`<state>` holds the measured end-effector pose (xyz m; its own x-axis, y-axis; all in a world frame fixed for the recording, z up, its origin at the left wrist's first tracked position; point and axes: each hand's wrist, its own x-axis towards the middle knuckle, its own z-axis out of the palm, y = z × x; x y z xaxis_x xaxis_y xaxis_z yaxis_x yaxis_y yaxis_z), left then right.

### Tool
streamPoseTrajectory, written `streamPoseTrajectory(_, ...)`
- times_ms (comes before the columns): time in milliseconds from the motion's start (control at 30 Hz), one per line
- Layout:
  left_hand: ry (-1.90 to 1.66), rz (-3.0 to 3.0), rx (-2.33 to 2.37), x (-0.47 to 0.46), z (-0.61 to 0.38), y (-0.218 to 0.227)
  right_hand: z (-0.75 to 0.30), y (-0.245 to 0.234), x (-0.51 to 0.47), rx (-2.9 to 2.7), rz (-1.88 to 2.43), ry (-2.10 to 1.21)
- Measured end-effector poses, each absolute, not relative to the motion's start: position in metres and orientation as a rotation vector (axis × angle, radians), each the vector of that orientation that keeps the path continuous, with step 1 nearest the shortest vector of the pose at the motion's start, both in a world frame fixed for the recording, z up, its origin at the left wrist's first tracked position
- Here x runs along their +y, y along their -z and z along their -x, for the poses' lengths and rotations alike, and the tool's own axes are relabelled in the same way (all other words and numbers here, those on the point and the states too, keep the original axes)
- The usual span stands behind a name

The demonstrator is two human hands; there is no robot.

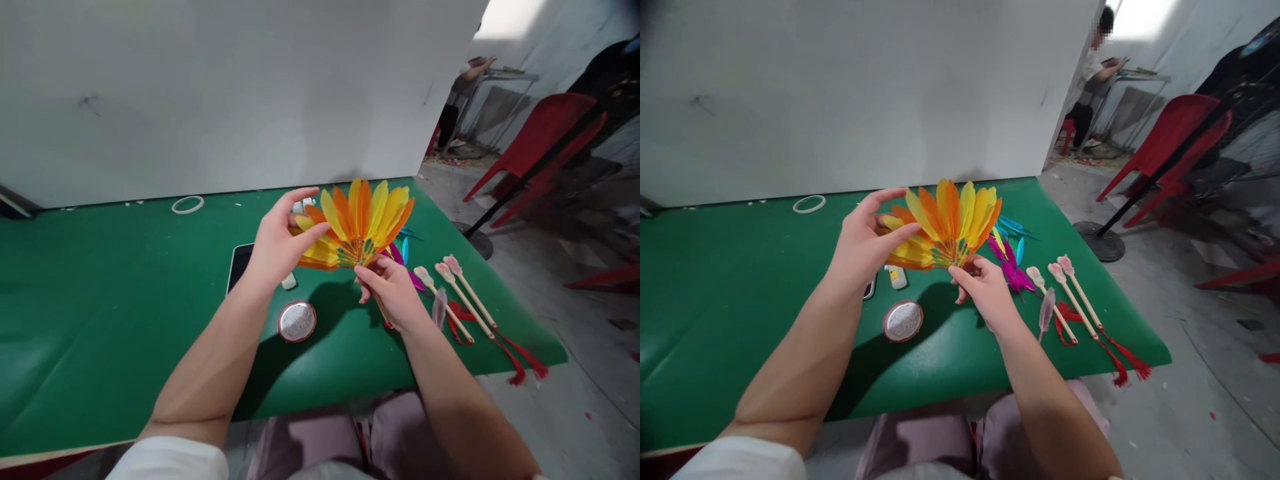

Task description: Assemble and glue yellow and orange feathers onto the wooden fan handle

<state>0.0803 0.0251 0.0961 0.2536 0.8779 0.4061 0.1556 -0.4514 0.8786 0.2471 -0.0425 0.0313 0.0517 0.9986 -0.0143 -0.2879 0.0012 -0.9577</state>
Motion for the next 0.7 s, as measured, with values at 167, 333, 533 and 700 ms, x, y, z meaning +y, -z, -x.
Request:
streamPoseTrajectory(167,-1.191,-1.777,0.919,0.0274,-0.0810,-0.0919,-0.2466,-0.0349,-0.0429,-0.926,1.051,-1.301)
streamPoseTrajectory(333,-1.144,-1.819,0.945,0.0274,-0.0808,-0.0941,-0.2473,-0.0330,-0.0420,-0.878,1.067,-1.235)
streamPoseTrajectory(533,-1.101,-1.839,0.968,0.0266,-0.0796,-0.0964,-0.2478,-0.0296,-0.0409,-0.887,1.064,-1.235)
streamPoseTrajectory(700,-1.207,-1.870,0.956,0.0298,-0.0767,-0.0965,-0.2489,-0.0258,-0.0376,-0.922,1.072,-1.162)
